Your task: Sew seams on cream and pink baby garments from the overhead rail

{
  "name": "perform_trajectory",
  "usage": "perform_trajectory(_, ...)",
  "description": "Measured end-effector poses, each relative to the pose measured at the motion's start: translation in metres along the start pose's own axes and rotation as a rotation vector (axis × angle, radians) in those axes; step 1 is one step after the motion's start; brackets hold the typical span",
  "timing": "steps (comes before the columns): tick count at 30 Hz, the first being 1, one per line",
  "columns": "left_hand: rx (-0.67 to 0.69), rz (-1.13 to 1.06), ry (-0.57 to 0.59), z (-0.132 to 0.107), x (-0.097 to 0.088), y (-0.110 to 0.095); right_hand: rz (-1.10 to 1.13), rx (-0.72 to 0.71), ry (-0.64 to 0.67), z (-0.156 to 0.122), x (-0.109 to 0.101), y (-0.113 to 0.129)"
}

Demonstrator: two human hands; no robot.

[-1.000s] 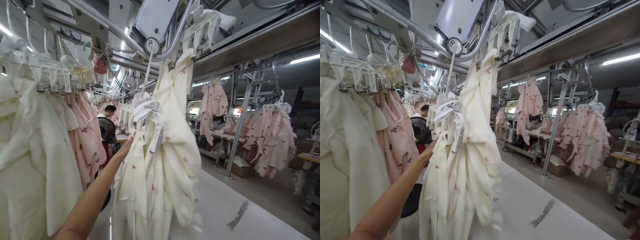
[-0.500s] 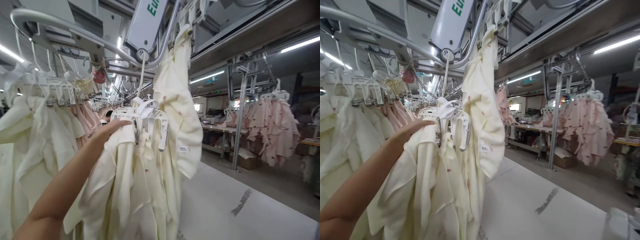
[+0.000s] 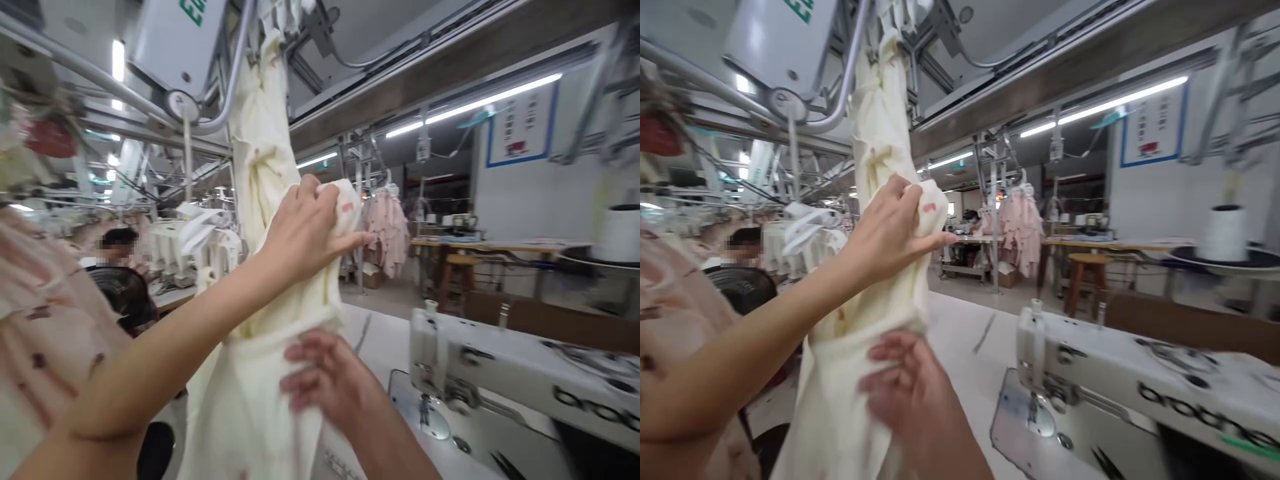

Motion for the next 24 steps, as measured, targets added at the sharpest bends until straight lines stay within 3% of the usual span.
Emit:
perform_trajectory(3,0.043,0.073,0.035,-0.007,0.016,-0.021,0.144,-0.056,-0.217,0.039,-0.007,-0.011)
perform_trajectory(6,0.045,0.159,0.024,-0.01,0.007,-0.025,0.242,-0.061,-0.354,0.048,-0.028,-0.022)
perform_trajectory(10,0.004,0.561,0.015,-0.024,-0.021,-0.003,0.583,0.08,-0.198,0.023,-0.06,-0.01)
perform_trajectory(12,0.015,0.648,0.068,-0.05,-0.018,0.015,0.68,0.162,-0.11,0.0,-0.078,-0.005)
perform_trajectory(13,0.025,0.588,0.199,-0.071,-0.004,0.027,0.682,0.218,-0.06,-0.011,-0.084,-0.009)
perform_trajectory(14,0.01,0.474,0.41,-0.097,0.018,0.039,0.687,0.272,-0.051,-0.022,-0.09,-0.017)
perform_trajectory(16,-0.046,0.222,0.884,-0.162,0.07,0.055,0.691,0.361,-0.099,-0.042,-0.101,-0.046)
perform_trajectory(17,-0.071,0.157,1.047,-0.19,0.091,0.057,0.681,0.382,-0.153,-0.05,-0.105,-0.062)
perform_trajectory(19,-0.194,0.213,1.038,-0.214,0.115,0.063,0.617,0.392,-0.239,-0.061,-0.108,-0.088)
perform_trajectory(21,-0.279,0.221,0.793,-0.206,0.125,0.055,0.53,0.395,-0.291,-0.069,-0.107,-0.1)
perform_trajectory(23,-0.254,0.035,0.609,-0.192,0.138,0.029,0.47,0.389,-0.32,-0.075,-0.106,-0.1)
perform_trajectory(24,-0.211,-0.116,0.634,-0.191,0.152,0.011,0.446,0.38,-0.333,-0.077,-0.107,-0.098)
Point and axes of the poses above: each hand's wrist, its own z-axis towards the middle knuckle, its own x-axis out of the palm, y = z × x, the point moved 7 cm from there along z, towards the middle knuckle, and after that the axes turned 13 degrees about z, right-handed, at the moved point
